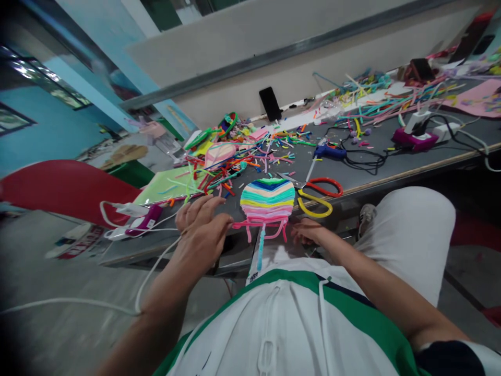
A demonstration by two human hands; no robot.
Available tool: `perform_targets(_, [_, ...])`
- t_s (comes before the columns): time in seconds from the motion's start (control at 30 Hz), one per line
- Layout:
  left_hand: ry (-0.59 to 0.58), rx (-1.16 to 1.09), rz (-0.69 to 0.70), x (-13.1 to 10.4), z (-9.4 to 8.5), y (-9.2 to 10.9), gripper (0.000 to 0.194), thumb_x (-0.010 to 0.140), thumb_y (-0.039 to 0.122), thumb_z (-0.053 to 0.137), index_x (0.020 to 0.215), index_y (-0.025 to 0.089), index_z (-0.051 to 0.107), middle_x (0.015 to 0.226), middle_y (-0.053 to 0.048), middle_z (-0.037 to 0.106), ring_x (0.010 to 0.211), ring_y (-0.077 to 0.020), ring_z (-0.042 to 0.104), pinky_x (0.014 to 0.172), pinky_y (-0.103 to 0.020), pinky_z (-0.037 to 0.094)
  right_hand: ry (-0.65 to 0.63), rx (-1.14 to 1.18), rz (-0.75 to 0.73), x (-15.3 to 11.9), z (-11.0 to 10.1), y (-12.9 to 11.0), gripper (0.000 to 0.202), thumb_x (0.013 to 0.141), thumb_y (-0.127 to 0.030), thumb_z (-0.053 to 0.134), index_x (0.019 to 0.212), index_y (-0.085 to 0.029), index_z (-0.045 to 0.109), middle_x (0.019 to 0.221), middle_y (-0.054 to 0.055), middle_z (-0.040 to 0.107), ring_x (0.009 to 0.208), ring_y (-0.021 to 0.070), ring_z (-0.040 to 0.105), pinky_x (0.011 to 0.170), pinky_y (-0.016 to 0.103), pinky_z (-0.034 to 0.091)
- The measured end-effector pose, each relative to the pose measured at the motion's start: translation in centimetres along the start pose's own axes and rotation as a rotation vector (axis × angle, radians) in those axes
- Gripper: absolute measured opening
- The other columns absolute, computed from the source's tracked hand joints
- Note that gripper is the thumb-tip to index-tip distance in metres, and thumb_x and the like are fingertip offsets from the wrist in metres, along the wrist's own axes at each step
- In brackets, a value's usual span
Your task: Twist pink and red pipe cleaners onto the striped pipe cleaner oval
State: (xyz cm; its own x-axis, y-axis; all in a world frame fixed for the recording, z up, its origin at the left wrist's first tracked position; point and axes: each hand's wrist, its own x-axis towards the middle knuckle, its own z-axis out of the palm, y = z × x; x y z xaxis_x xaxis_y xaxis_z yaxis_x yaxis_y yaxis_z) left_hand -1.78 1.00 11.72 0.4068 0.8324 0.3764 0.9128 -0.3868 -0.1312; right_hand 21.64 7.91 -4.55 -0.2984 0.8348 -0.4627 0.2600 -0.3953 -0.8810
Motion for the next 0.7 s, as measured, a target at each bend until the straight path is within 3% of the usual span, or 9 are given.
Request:
perform_targets(0.1, [0.003,-0.028,-0.046,-0.3,-0.6,-0.5,0.015,0.081,0.017,0.048,0.083,0.021,0.062,0.13,-0.011,0.049,0.126,-0.031,0.038,0.106,-0.054,0.02,-0.08,-0.219,0.009,-1.9,-1.3,-1.6,0.028,0.079,-0.032,0.057,0.057,-0.016,0.059,0.041,0.003,0.054,0.037,0.0101,0.038,0.042,0.023,0.026])
perform_targets(0.17, [0.0,-0.061,-0.085,-0.6,-0.9,-1.3,0.015,0.082,0.02,0.048,0.082,0.021,0.062,0.128,-0.011,0.05,0.123,-0.0317,0.04,0.103,-0.052,0.027,-0.056,-0.313,-0.056,-3.6,-1.7,-3.2,0.022,0.078,-0.03,0.059,0.061,-0.017,0.061,0.045,0.001,0.055,0.043,0.0111,0.043,0.046,0.023,0.028])
perform_targets(0.2, [0.003,-0.08,-0.097,-0.8,-1.0,-1.7,0.015,0.082,0.022,0.047,0.082,0.021,0.062,0.127,-0.012,0.05,0.122,-0.0318,0.041,0.101,-0.051,0.03,-0.026,-0.358,-0.129,-4.5,-1.7,-4.1,0.018,0.078,-0.03,0.058,0.067,-0.017,0.063,0.051,0.001,0.058,0.048,0.0113,0.046,0.05,0.023,0.029])
perform_targets(0.27, [0.019,-0.114,-0.099,-1.2,-1.2,-2.6,0.016,0.083,0.024,0.047,0.08,0.022,0.062,0.124,-0.012,0.052,0.12,-0.0314,0.043,0.099,-0.048,0.034,0.129,-0.629,-0.444,-6.2,-1.2,-5.9,0.019,0.081,-0.031,0.054,0.074,-0.018,0.065,0.067,0.002,0.064,0.059,0.012,0.051,0.055,0.024,0.03])
perform_targets(0.37, [0.034,-0.136,-0.098,-1.9,-1.6,-3.8,0.017,0.084,0.027,0.047,0.079,0.023,0.063,0.118,-0.01,0.055,0.116,-0.0305,0.046,0.098,-0.048,0.034,0.219,-0.826,-0.598,-8.0,0.3,-7.8,0.021,0.085,-0.031,0.05,0.083,-0.019,0.067,0.077,0.004,0.068,0.067,0.0138,0.056,0.057,0.024,0.03])
perform_targets(0.5, [0.038,-0.16,-0.138,-2.5,-2.0,-5.3,0.02,0.084,0.032,0.048,0.077,0.022,0.064,0.112,-0.01,0.058,0.112,-0.0293,0.05,0.098,-0.047,0.034,0.263,-1.034,-0.626,-8.2,2.1,-8.9,0.024,0.086,-0.029,0.046,0.089,-0.022,0.068,0.087,0.006,0.071,0.076,0.0185,0.061,0.06,0.026,0.032])
perform_targets(0.7, [0.012,-0.229,-0.223,-3.4,-1.7,-7.9,0.025,0.082,0.038,0.048,0.075,0.021,0.064,0.107,-0.011,0.06,0.107,-0.0295,0.052,0.094,-0.046,0.036,0.235,-1.268,-0.652,-6.7,3.1,-9.6,0.025,0.086,-0.031,0.045,0.083,-0.018,0.066,0.083,0.011,0.07,0.077,0.0242,0.062,0.061,0.03,0.035])
